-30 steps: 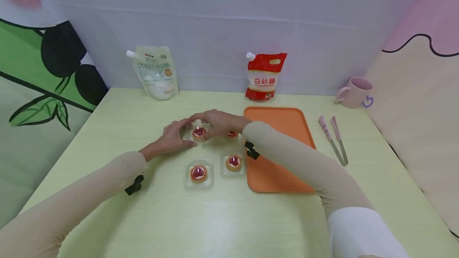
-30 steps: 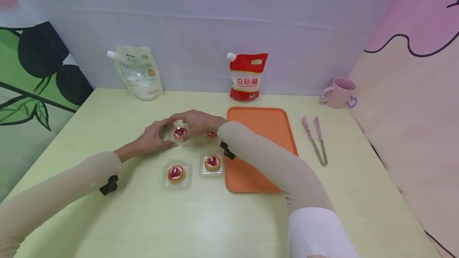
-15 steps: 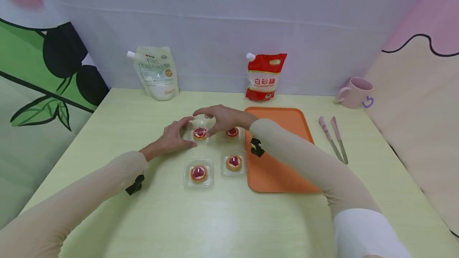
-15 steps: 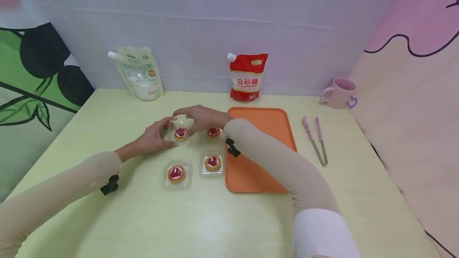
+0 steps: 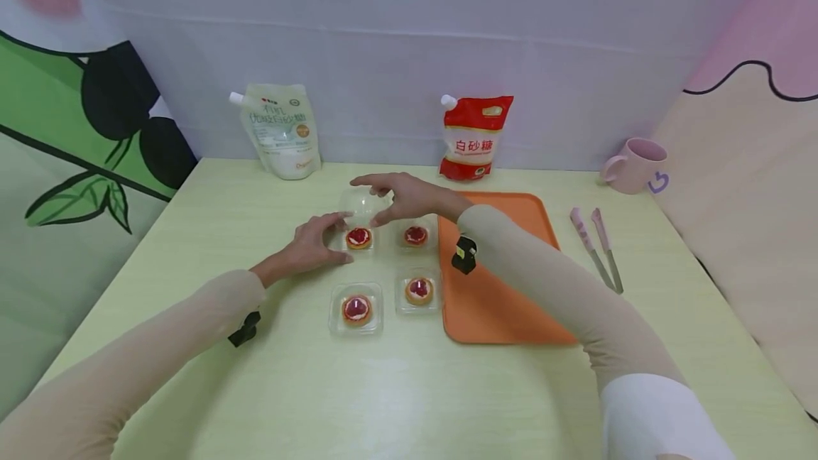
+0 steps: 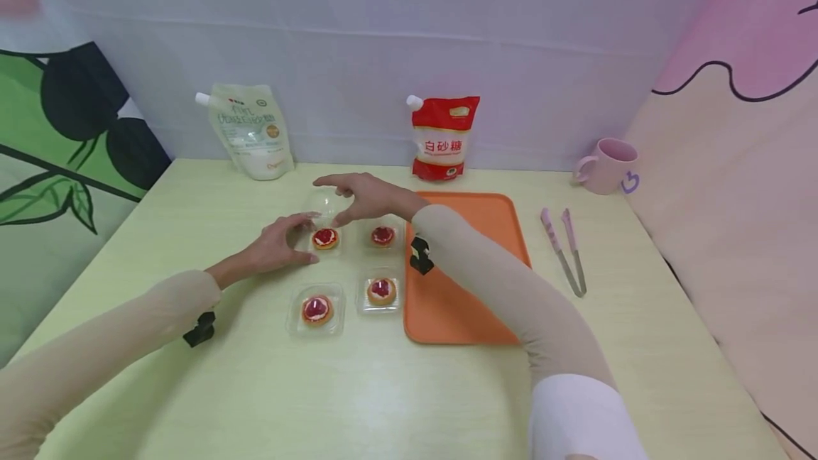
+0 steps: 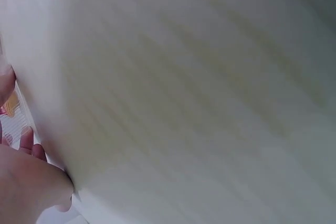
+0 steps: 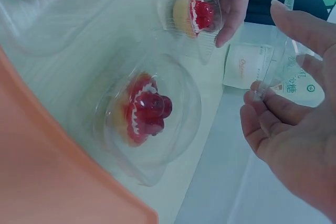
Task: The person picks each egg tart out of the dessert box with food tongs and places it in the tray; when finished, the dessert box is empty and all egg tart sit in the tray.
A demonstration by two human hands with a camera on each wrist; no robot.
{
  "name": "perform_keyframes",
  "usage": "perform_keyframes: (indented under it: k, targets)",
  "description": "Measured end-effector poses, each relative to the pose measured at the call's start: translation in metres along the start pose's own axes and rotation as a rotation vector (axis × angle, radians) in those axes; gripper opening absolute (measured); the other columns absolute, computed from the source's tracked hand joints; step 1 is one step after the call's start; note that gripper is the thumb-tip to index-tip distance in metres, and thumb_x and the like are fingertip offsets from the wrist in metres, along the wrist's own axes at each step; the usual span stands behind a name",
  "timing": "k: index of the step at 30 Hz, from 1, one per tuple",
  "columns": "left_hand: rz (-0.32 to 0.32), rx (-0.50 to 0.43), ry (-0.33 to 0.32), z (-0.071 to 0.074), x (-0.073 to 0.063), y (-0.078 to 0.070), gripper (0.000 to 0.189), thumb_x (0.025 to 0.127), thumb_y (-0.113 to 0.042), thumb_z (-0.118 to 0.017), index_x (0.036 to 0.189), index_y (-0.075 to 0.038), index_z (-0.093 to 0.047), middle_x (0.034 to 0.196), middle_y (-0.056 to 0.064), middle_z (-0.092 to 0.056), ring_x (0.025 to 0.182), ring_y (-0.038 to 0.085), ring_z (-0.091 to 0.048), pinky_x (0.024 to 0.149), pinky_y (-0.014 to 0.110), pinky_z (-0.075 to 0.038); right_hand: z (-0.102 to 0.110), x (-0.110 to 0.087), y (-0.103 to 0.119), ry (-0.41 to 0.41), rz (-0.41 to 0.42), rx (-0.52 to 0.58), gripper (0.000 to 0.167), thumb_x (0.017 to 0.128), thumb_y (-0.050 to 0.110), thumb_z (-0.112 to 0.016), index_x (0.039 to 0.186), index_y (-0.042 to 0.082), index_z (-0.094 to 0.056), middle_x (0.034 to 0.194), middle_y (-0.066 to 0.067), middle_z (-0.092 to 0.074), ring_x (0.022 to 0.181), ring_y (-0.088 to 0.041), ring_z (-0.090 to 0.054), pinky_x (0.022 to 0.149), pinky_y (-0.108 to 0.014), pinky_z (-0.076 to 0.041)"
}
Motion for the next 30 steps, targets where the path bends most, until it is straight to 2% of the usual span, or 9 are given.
perform_keyframes:
  k: [4,7,12,15,17,20,24,26,30]
  targets:
    - [-0.018,0.005,0.013,0.001,0.001,-0.002,0.085,0.079,-0.025,-0.084,0.150,-0.011,-0.041,0.132,0.016,-0.057,0.131,0.038,-0.041,0.112,0.066,-0.016,0.003,0.000,-0.004,-0.001,-0.025,0.051,0.074,0.089,0.025,-0.076,0.153,0.022,-0.039,0.149,-0.011,-0.051,0.136,-0.029,-0.049,0.108,-0.044,-0.045]
    - [-0.013,-0.005,0.042,0.001,0.001,-0.001,0.091,0.077,-0.026,-0.086,0.153,-0.013,-0.037,0.136,0.017,-0.055,0.133,0.039,-0.040,0.113,0.066,-0.017,0.006,0.001,-0.008,-0.010,-0.047,0.151,0.068,0.091,0.028,-0.073,0.151,0.024,-0.042,0.146,-0.010,-0.053,0.134,-0.028,-0.051,0.107,-0.045,-0.046]
    - [0.033,-0.118,0.149,0.004,-0.002,0.007,0.102,0.078,-0.025,-0.086,0.158,-0.018,-0.024,0.150,0.020,-0.042,0.143,0.040,-0.032,0.119,0.063,-0.016,0.009,0.001,-0.018,-0.027,-0.097,0.457,0.057,0.098,0.030,-0.062,0.151,0.022,-0.040,0.139,-0.010,-0.057,0.127,-0.030,-0.058,0.108,-0.046,-0.045]
    - [0.062,-0.209,0.219,0.015,-0.003,0.006,0.105,0.082,-0.020,-0.083,0.161,-0.020,-0.013,0.158,0.023,-0.030,0.149,0.043,-0.022,0.120,0.063,-0.015,0.012,0.002,-0.022,-0.049,-0.135,0.654,0.052,0.103,0.026,-0.054,0.152,0.019,-0.038,0.132,-0.016,-0.061,0.119,-0.032,-0.062,0.110,-0.049,-0.043]
    - [0.070,-0.242,0.236,0.027,-0.004,0.002,0.104,0.085,-0.017,-0.079,0.161,-0.020,-0.008,0.160,0.025,-0.026,0.150,0.045,-0.019,0.119,0.063,-0.018,0.013,0.001,-0.022,-0.057,-0.153,0.740,0.051,0.105,0.026,-0.050,0.153,0.018,-0.036,0.129,-0.020,-0.062,0.114,-0.031,-0.064,0.111,-0.049,-0.042]
    - [0.042,-0.239,0.150,0.050,0.000,-0.007,0.096,0.091,-0.014,-0.073,0.161,-0.016,-0.007,0.155,0.029,-0.031,0.145,0.048,-0.028,0.114,0.063,-0.030,0.013,0.000,-0.020,-0.045,-0.172,0.832,0.050,0.107,0.030,-0.044,0.154,0.018,-0.034,0.135,-0.024,-0.059,0.116,-0.030,-0.064,0.113,-0.049,-0.040]
    - [-0.061,-0.193,-0.097,0.077,0.007,-0.030,0.080,0.097,-0.011,-0.064,0.160,-0.017,-0.016,0.140,0.028,-0.046,0.128,0.046,-0.052,0.099,0.057,-0.048,0.008,0.002,-0.020,-0.013,-0.203,0.914,0.050,0.107,0.038,-0.040,0.154,0.022,-0.034,0.140,-0.025,-0.056,0.121,-0.033,-0.062,0.114,-0.049,-0.038]
    - [-0.127,-0.167,-0.190,0.084,0.007,-0.047,0.073,0.098,-0.008,-0.062,0.159,-0.018,-0.023,0.132,0.025,-0.050,0.118,0.042,-0.060,0.092,0.050,-0.054,0.005,0.003,-0.020,-0.001,-0.215,0.953,0.050,0.106,0.041,-0.040,0.153,0.024,-0.036,0.139,-0.024,-0.057,0.125,-0.038,-0.059,0.112,-0.046,-0.041]
    - [-0.216,-0.104,-0.259,0.087,0.009,-0.072,0.062,0.097,-0.002,-0.059,0.153,-0.014,-0.035,0.118,0.020,-0.053,0.103,0.036,-0.064,0.078,0.026,-0.053,0.001,0.005,-0.019,0.003,-0.217,0.996,0.049,0.106,0.043,-0.039,0.151,0.026,-0.040,0.138,-0.023,-0.057,0.128,-0.041,-0.056,0.098,-0.035,-0.053]
Point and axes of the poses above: each hand's wrist, its own x-axis towards the middle knuckle, its own z-axis out of the back of the hand, y = z × x, the point moved 8 cm from there along x, towards the middle knuckle
